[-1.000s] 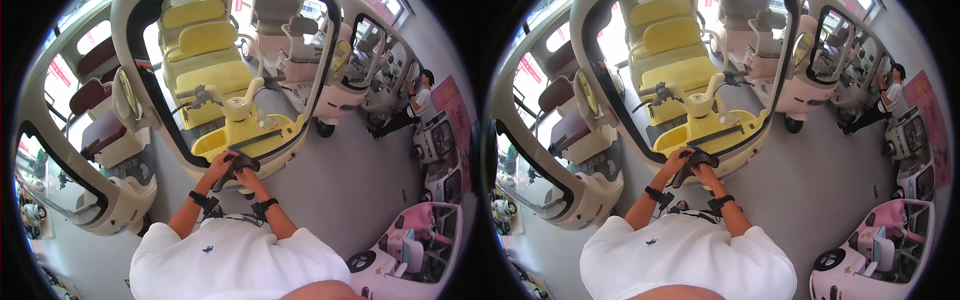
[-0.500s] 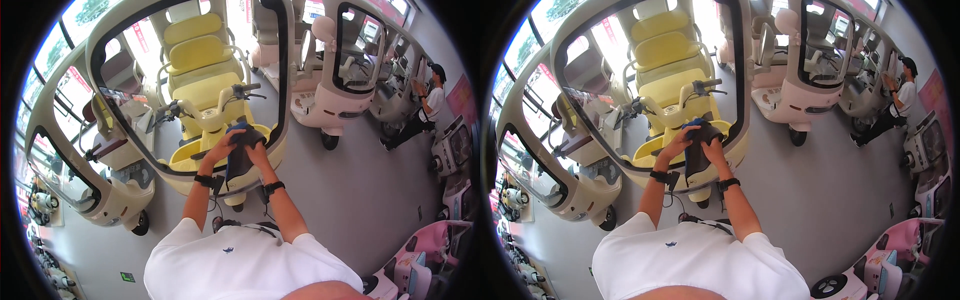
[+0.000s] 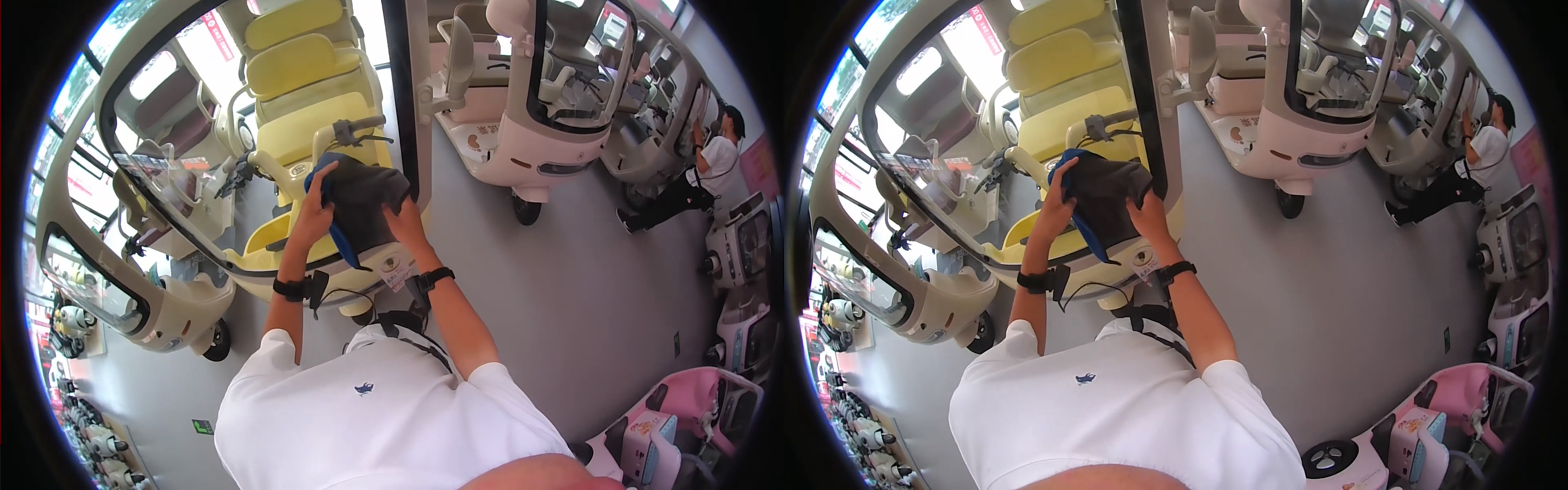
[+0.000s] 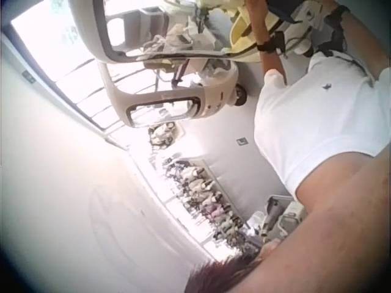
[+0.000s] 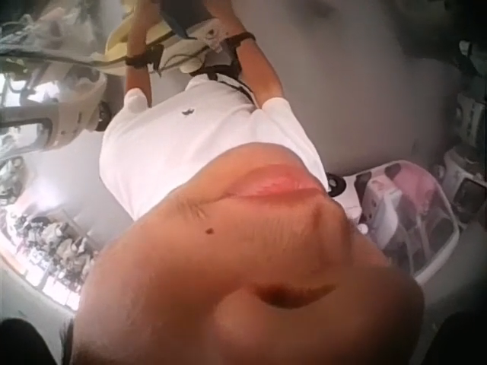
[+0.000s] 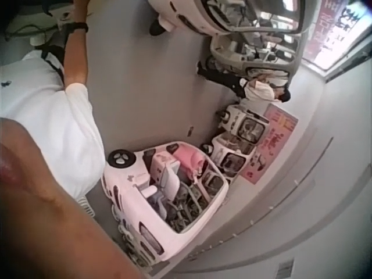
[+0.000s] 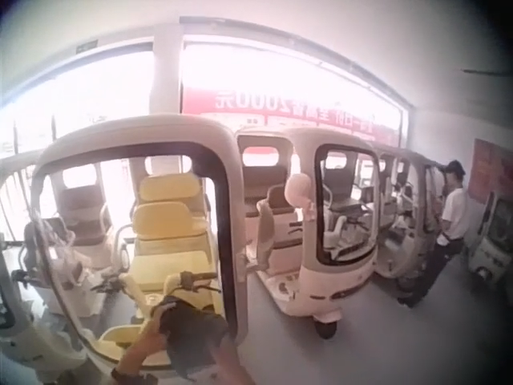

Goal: Wiping down the yellow seats and surrounding panels of an electric shuttle vehicle with a cloth.

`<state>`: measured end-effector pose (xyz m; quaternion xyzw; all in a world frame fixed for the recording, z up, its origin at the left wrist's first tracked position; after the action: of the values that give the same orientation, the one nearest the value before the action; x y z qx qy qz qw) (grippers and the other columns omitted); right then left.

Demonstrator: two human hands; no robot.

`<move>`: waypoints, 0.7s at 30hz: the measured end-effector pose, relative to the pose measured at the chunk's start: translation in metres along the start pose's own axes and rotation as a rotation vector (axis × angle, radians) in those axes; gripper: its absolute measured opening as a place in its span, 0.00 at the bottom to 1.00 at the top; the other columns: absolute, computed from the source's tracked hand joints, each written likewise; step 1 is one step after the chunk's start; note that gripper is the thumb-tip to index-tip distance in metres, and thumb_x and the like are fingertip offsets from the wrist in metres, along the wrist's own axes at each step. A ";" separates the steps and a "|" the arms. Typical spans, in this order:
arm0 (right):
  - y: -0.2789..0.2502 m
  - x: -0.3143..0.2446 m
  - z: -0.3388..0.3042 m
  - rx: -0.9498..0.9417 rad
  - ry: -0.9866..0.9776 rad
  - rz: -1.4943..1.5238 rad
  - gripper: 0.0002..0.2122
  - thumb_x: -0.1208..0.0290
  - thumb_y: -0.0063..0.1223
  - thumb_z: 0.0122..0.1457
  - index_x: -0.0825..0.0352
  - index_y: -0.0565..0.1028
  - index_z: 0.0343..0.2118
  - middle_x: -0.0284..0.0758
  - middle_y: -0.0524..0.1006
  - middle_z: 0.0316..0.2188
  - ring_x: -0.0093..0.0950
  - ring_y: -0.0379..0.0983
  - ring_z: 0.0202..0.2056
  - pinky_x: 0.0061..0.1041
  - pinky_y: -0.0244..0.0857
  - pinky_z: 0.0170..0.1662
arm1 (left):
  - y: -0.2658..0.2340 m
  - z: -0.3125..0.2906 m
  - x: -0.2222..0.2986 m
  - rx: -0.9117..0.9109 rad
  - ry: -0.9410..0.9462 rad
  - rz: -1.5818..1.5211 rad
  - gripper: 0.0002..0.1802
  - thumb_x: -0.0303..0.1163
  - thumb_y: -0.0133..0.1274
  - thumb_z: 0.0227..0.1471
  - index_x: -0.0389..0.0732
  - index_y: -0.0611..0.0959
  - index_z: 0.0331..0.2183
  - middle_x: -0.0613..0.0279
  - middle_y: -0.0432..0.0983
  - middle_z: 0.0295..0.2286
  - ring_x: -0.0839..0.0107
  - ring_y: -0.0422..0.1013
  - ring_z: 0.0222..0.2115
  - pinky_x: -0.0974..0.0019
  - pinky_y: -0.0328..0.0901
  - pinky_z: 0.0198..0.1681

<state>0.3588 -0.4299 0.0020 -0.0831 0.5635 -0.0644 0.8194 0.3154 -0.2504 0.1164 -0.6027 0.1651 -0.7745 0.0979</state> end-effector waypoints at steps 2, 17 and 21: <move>-0.002 -0.004 0.024 -0.005 -0.056 0.008 0.24 0.69 0.55 0.56 0.71 0.65 0.55 0.54 0.76 0.45 0.54 0.70 0.48 0.42 0.66 0.51 | 0.015 0.011 -0.004 0.030 0.093 -0.032 0.46 0.07 0.40 0.39 0.43 0.61 0.62 0.48 0.59 0.59 0.58 0.55 0.63 0.63 0.48 0.65; -0.081 0.083 0.058 -0.421 -0.067 -0.326 0.16 0.68 0.56 0.55 0.72 0.71 0.43 0.52 0.77 0.32 0.53 0.74 0.34 0.46 0.69 0.37 | 0.159 0.127 0.012 -0.339 0.014 0.270 0.35 0.12 0.42 0.42 0.48 0.76 0.53 0.50 0.77 0.44 0.47 0.69 0.46 0.58 0.63 0.53; -0.129 -0.039 0.151 -0.184 -0.183 -0.099 0.17 0.68 0.57 0.54 0.70 0.71 0.45 0.51 0.76 0.36 0.51 0.75 0.32 0.43 0.70 0.34 | 0.132 0.159 0.085 0.212 0.299 0.265 0.31 0.13 0.42 0.49 0.41 0.72 0.56 0.50 0.76 0.45 0.53 0.71 0.46 0.62 0.63 0.52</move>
<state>0.4841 -0.5390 0.1173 -0.1913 0.4851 -0.0451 0.8521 0.4413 -0.4241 0.1787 -0.4403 0.1731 -0.8487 0.2362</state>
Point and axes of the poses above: each hand's wrist, its own z-axis towards the middle knuckle, its own y-axis out of the palm, x = y × z, the point moved 7 cm from there along z, towards the middle knuckle
